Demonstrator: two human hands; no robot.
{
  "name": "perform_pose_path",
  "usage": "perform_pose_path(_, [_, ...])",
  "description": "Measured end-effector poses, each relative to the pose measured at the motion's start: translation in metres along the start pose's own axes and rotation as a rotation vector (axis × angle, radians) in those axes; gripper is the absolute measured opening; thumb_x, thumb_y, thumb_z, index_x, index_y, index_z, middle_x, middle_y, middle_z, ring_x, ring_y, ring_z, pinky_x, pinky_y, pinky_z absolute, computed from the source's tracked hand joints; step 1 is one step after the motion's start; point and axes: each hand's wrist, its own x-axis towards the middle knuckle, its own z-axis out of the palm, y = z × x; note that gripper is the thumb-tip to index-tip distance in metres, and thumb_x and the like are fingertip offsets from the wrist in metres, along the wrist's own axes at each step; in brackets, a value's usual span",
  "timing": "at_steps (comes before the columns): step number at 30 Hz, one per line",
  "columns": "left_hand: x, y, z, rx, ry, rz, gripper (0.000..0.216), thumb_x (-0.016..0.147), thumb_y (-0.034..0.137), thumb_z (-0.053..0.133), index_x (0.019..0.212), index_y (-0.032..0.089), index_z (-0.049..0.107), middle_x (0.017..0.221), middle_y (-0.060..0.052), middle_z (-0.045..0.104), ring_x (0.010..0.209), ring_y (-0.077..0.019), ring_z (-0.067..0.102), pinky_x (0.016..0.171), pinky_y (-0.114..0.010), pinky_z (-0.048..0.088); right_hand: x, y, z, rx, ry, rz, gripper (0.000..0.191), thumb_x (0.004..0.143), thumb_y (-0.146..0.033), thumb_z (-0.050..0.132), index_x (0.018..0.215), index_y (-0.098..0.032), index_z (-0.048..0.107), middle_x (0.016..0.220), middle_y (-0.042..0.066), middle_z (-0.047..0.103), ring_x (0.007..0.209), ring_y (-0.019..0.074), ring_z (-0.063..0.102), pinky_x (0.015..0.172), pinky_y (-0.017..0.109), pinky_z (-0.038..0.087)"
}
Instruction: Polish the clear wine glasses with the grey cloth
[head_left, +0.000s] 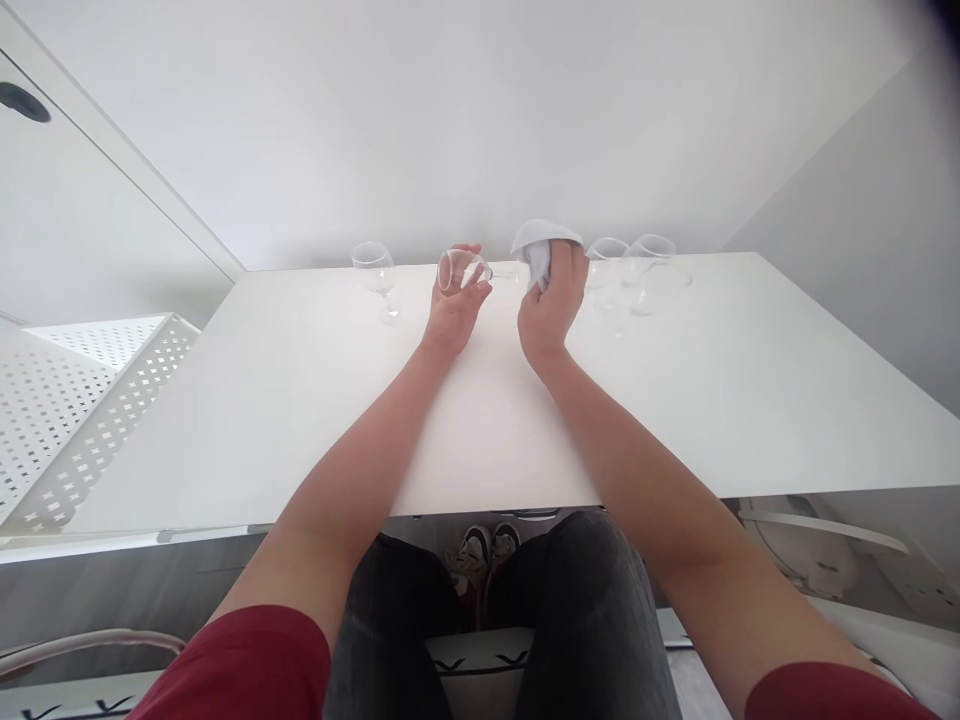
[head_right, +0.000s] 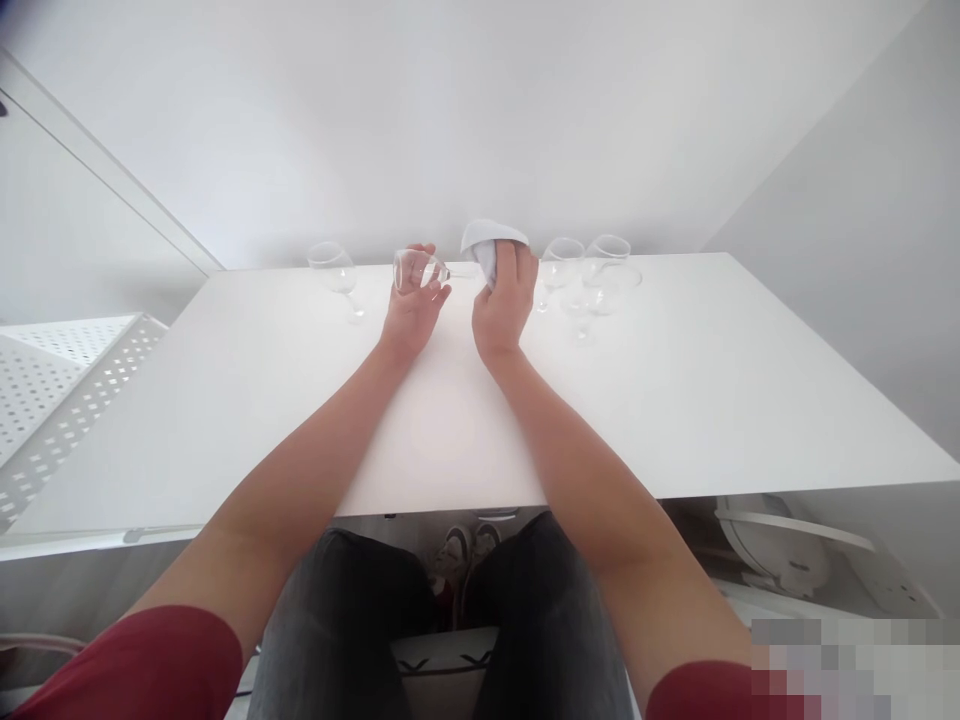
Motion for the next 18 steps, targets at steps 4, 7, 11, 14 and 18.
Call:
perform_pose_path(4, [-0.001, 0.003, 0.001, -0.007, 0.007, -0.031, 0.035, 0.085, 0.033, 0.083, 0.116, 0.031, 0.066, 0.149, -0.006, 0.054, 0.144, -0.0274, 0.055, 0.11, -0.045, 0.054, 0.002, -0.001, 0.003, 0.304, -0.236, 0.158, 0.048, 0.104, -0.034, 0.03, 0.142, -0.024, 0.056, 0.134, 0.015, 0.061, 0.128, 0.0307, 0.058, 0.103, 0.05, 0.052])
perform_pose_path(7, [0.0, 0.001, 0.002, 0.004, 0.034, -0.021, 0.029, 0.091, 0.034, 0.078, 0.117, 0.031, 0.065, 0.149, -0.005, 0.052, 0.143, -0.0254, 0.056, 0.108, -0.044, 0.056, 0.003, -0.004, 0.007, 0.588, -0.396, 0.315, 0.044, 0.102, -0.055, 0.042, 0.125, -0.025, 0.064, 0.115, 0.009, 0.068, 0.112, 0.0258, 0.064, 0.09, 0.038, 0.056])
perform_pose_path(11, [0.001, -0.003, 0.0, 0.013, -0.023, 0.006, 0.031, 0.088, 0.034, 0.081, 0.116, 0.03, 0.066, 0.15, -0.004, 0.053, 0.144, -0.026, 0.056, 0.106, -0.041, 0.058, -0.001, -0.006, 0.017, 0.885, -0.487, 0.522, 0.037, 0.095, -0.058, 0.057, 0.108, -0.025, 0.065, 0.098, 0.003, 0.07, 0.1, 0.0199, 0.066, 0.081, 0.03, 0.056])
perform_pose_path(14, [0.004, -0.005, -0.005, 0.008, -0.013, -0.011, 0.031, 0.091, 0.039, 0.078, 0.119, 0.031, 0.066, 0.149, -0.005, 0.056, 0.146, -0.0287, 0.055, 0.103, -0.041, 0.059, -0.004, -0.006, 0.019, 1.026, -0.553, 0.623, 0.034, 0.09, -0.054, 0.066, 0.107, -0.024, 0.064, 0.098, 0.003, 0.072, 0.096, 0.019, 0.067, 0.08, 0.03, 0.056])
perform_pose_path(18, [0.007, -0.008, -0.012, 0.005, -0.054, 0.015, 0.035, 0.087, 0.036, 0.082, 0.119, 0.033, 0.068, 0.154, -0.002, 0.053, 0.143, -0.0264, 0.058, 0.094, -0.032, 0.06, -0.004, -0.007, 0.016, 1.072, -0.676, 0.706, 0.038, 0.087, -0.055, 0.072, 0.107, -0.025, 0.062, 0.087, 0.001, 0.07, 0.078, 0.0167, 0.066, 0.066, 0.028, 0.055])
